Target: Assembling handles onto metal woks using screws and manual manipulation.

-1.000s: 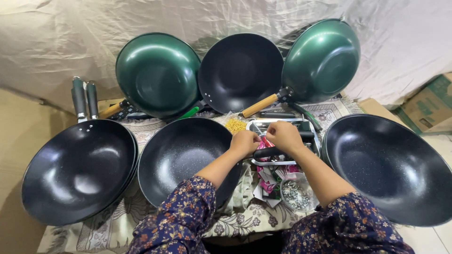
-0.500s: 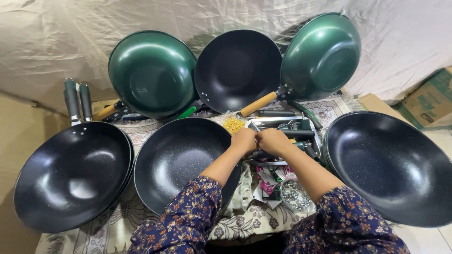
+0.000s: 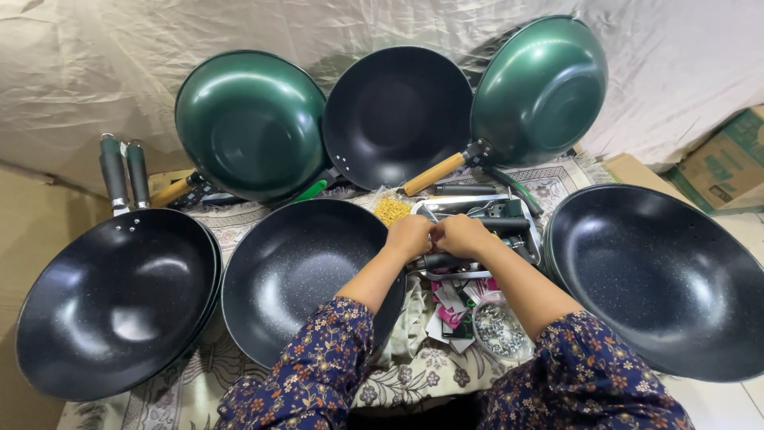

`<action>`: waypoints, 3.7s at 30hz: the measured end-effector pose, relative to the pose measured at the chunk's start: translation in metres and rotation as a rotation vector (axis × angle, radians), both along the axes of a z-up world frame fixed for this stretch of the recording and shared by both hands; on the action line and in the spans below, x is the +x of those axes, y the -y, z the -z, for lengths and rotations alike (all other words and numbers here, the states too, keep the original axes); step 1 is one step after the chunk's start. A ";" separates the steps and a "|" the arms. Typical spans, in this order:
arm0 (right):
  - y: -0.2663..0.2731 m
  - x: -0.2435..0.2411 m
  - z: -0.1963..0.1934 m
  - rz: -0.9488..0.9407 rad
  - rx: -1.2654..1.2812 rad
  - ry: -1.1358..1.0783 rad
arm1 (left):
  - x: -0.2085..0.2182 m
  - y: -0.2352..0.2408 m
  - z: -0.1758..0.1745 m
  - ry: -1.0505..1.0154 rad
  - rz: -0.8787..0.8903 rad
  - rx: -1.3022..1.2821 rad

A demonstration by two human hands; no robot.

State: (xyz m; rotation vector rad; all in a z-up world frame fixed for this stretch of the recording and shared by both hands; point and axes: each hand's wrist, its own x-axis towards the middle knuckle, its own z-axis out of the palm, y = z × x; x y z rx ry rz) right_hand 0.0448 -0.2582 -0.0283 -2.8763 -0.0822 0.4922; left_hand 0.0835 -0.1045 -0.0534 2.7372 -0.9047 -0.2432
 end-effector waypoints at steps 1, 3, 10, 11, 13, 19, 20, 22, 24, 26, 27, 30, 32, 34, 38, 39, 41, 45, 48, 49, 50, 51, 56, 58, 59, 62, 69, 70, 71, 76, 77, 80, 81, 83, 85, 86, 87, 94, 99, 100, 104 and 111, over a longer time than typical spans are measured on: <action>-0.001 -0.002 -0.005 0.002 0.001 -0.001 | 0.001 0.000 0.004 -0.001 0.002 0.001; -0.004 -0.005 -0.016 0.002 -0.020 0.012 | 0.003 0.001 0.010 0.029 0.011 0.011; -0.003 -0.005 -0.016 0.003 -0.005 0.023 | -0.001 0.001 0.011 0.106 0.056 0.030; -0.002 -0.004 -0.009 0.000 0.000 0.034 | 0.000 0.002 0.016 0.131 0.055 0.023; -0.001 -0.002 -0.002 -0.004 0.004 0.045 | 0.002 0.003 0.024 0.155 0.053 0.015; 0.005 0.001 0.004 -0.005 0.034 0.040 | -0.001 0.003 0.017 0.156 0.062 0.022; 0.006 0.002 0.006 -0.011 0.020 0.032 | -0.002 0.002 0.014 0.150 0.060 0.016; 0.007 0.003 0.010 -0.018 0.007 0.024 | -0.002 0.003 0.016 0.142 0.057 0.009; 0.008 0.005 0.012 -0.020 0.004 0.031 | 0.002 0.004 0.023 0.140 0.052 0.004; 0.008 0.005 0.011 -0.020 0.006 0.028 | 0.004 0.004 0.024 0.143 0.050 0.003; 0.009 0.004 0.011 -0.018 0.010 0.023 | 0.003 0.004 0.026 0.143 0.051 0.003; 0.008 0.004 0.008 -0.018 0.024 0.020 | -0.005 0.003 0.011 0.131 0.048 -0.024; 0.007 0.003 0.006 -0.010 0.023 0.023 | -0.004 0.003 0.011 0.135 0.049 -0.018; 0.006 0.001 0.004 -0.003 0.024 0.023 | -0.003 0.002 0.013 0.135 0.049 -0.012; 0.006 -0.002 -0.005 -0.004 0.022 0.032 | -0.008 0.000 0.002 0.126 0.031 -0.032; 0.006 -0.002 -0.007 0.002 0.038 0.043 | -0.010 -0.001 -0.005 0.111 0.024 -0.044; 0.011 -0.001 -0.007 0.020 0.048 0.056 | -0.001 0.001 -0.001 0.062 -0.007 -0.066; 0.028 0.005 -0.003 0.063 0.099 0.120 | -0.003 -0.003 -0.015 -0.080 -0.056 -0.203; 0.027 -0.013 -0.027 0.111 0.206 0.190 | -0.001 -0.006 -0.014 -0.169 -0.109 -0.351; 0.030 -0.013 -0.028 0.109 0.206 0.189 | -0.001 -0.007 -0.016 -0.170 -0.111 -0.351; 0.033 -0.013 -0.029 0.103 0.256 0.231 | -0.001 -0.009 -0.017 -0.184 -0.127 -0.405; 0.036 -0.012 -0.031 0.095 0.306 0.275 | 0.000 -0.010 -0.019 -0.196 -0.142 -0.460; 0.043 -0.017 -0.025 0.268 0.460 0.376 | -0.003 -0.013 -0.024 -0.320 -0.265 -0.735; 0.046 -0.020 -0.028 0.305 0.519 0.399 | -0.010 -0.016 -0.033 -0.395 -0.303 -0.869; 0.046 -0.020 -0.028 0.353 0.547 0.403 | -0.015 -0.019 -0.037 -0.426 -0.315 -0.961; 0.040 -0.029 -0.034 0.406 0.642 0.400 | -0.030 -0.023 -0.042 -0.492 -0.337 -1.136; 0.015 -0.052 -0.055 0.433 1.042 0.342 | -0.071 -0.035 -0.071 -0.652 -0.402 -1.414; 0.011 -0.056 -0.060 0.432 1.044 0.342 | -0.075 -0.036 -0.073 -0.650 -0.403 -1.413; 0.007 -0.060 -0.065 0.429 1.099 0.319 | -0.079 -0.037 -0.075 -0.648 -0.418 -1.427; -0.002 -0.075 -0.081 0.428 1.235 0.269 | -0.097 -0.047 -0.085 -0.633 -0.396 -1.440; -0.003 -0.079 -0.084 0.435 1.269 0.256 | -0.101 -0.049 -0.089 -0.645 -0.384 -1.451; -0.003 -0.085 -0.084 0.436 1.299 0.246 | -0.111 -0.059 -0.098 -0.655 -0.365 -1.444; -0.003 -0.086 -0.083 0.425 1.295 0.248 | -0.114 -0.063 -0.101 -0.648 -0.361 -1.428; -0.007 -0.091 -0.088 0.423 1.291 0.246 | -0.116 -0.069 -0.098 -0.649 -0.352 -1.433; -0.011 -0.094 -0.091 0.418 1.287 0.242 | -0.118 -0.075 -0.093 -0.648 -0.347 -1.438; -0.013 -0.095 -0.092 0.416 1.283 0.241 | -0.119 -0.077 -0.090 -0.653 -0.352 -1.425; -0.014 -0.096 -0.093 0.414 1.280 0.242 | -0.119 -0.080 -0.087 -0.658 -0.355 -1.410; -0.028 -0.100 -0.098 0.405 1.288 0.282 | -0.115 -0.081 -0.084 -0.759 -0.387 -1.458; -0.030 -0.098 -0.095 0.391 1.293 0.296 | -0.118 -0.081 -0.088 -0.681 -0.394 -1.431; -0.032 -0.098 -0.096 0.389 1.292 0.295 | -0.118 -0.081 -0.088 -0.680 -0.395 -1.433; -0.034 -0.099 -0.098 0.413 1.341 0.381 | -0.118 -0.081 -0.090 -0.628 -0.451 -1.426; -0.034 -0.100 -0.104 0.409 1.438 0.458 | -0.114 -0.085 -0.091 -0.586 -0.558 -1.409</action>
